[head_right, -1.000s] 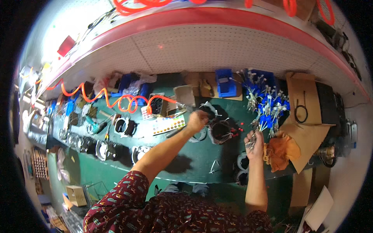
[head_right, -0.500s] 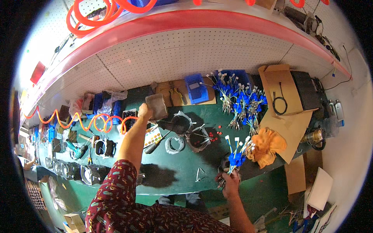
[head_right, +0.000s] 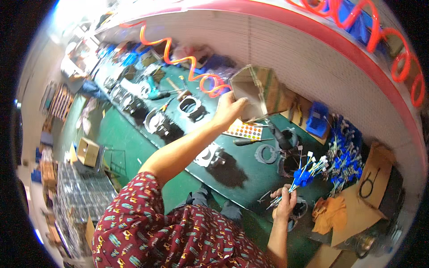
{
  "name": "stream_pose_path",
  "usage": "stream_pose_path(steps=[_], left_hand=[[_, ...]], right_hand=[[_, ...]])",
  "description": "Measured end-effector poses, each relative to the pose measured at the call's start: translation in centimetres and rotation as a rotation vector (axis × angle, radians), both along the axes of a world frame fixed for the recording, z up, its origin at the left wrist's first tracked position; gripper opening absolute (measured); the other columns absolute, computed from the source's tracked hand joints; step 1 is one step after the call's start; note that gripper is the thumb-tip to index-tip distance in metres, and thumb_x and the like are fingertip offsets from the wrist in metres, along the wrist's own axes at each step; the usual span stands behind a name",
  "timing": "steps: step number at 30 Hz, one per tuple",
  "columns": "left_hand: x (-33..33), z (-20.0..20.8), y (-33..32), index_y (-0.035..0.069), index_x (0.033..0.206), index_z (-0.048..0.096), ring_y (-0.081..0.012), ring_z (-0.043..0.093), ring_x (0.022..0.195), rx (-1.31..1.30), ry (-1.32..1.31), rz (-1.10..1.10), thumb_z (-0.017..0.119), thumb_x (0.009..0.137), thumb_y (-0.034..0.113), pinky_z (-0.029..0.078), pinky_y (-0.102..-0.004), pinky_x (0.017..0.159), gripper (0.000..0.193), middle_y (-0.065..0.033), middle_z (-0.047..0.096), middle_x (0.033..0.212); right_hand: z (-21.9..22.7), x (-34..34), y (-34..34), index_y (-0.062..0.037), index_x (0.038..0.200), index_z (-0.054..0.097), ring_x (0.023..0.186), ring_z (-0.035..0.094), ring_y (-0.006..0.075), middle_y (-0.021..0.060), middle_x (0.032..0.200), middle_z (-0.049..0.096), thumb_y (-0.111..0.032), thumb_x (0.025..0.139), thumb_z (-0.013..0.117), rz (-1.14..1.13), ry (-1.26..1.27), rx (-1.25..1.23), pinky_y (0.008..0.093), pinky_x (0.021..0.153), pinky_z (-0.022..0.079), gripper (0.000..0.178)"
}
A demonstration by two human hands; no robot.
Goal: The person uses a pneumatic tool to fasten components into circular metal housings on a workbench, then inserts blue-tipped LED wires into the same housings. The person handles multiple housings and LED wires, placing finished units on the table.
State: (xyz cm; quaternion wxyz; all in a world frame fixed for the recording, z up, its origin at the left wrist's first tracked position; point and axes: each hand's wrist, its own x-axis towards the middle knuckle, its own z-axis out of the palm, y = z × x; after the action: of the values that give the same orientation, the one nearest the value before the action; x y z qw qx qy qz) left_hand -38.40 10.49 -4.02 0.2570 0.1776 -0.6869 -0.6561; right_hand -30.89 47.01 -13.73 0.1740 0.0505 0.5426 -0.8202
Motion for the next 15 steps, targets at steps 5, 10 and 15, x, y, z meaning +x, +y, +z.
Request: stream_pose_path(steps=[5,10,15], left_hand=[[21.3,-1.3,-6.8,-0.002,0.108,0.065,-0.0118,0.064,0.078,0.207,0.217,0.469,0.062,0.097,0.009,0.051,-0.0286,0.068,0.016,-0.0056,0.070,0.096],[41.3,-9.4,-10.4,-0.002,0.101,0.063,-0.0192,0.065,0.074,0.266,-0.193,0.972,0.063,0.087,0.009,0.053,-0.0362,0.063,0.017,-0.0069,0.066,0.086],[57.2,-21.7,-12.3,-0.002,0.102,0.067,-0.0227,0.071,0.080,0.627,-0.398,1.127,0.066,0.085,0.005,0.056,-0.0384,0.066,0.019,-0.0106,0.072,0.094]], right_hand=[[1.5,-0.6,-5.9,-0.0068,0.112,0.054,0.064,0.055,0.0162,0.0041,0.074,0.053,-0.013,0.102,0.057,0.165,0.061,-0.014,0.0355,0.063,0.053,0.012],[5.1,4.5,-14.6,-0.0083,0.112,0.055,0.064,0.052,0.0148,0.0021,0.072,0.050,-0.019,0.105,0.053,0.194,0.014,-0.179,0.0336,0.061,0.050,0.013],[6.1,12.0,-24.7,-0.0080,0.112,0.054,0.060,0.050,0.0133,0.0021,0.071,0.050,-0.014,0.103,0.056,0.354,0.148,-0.012,0.0349,0.058,0.049,0.011]])
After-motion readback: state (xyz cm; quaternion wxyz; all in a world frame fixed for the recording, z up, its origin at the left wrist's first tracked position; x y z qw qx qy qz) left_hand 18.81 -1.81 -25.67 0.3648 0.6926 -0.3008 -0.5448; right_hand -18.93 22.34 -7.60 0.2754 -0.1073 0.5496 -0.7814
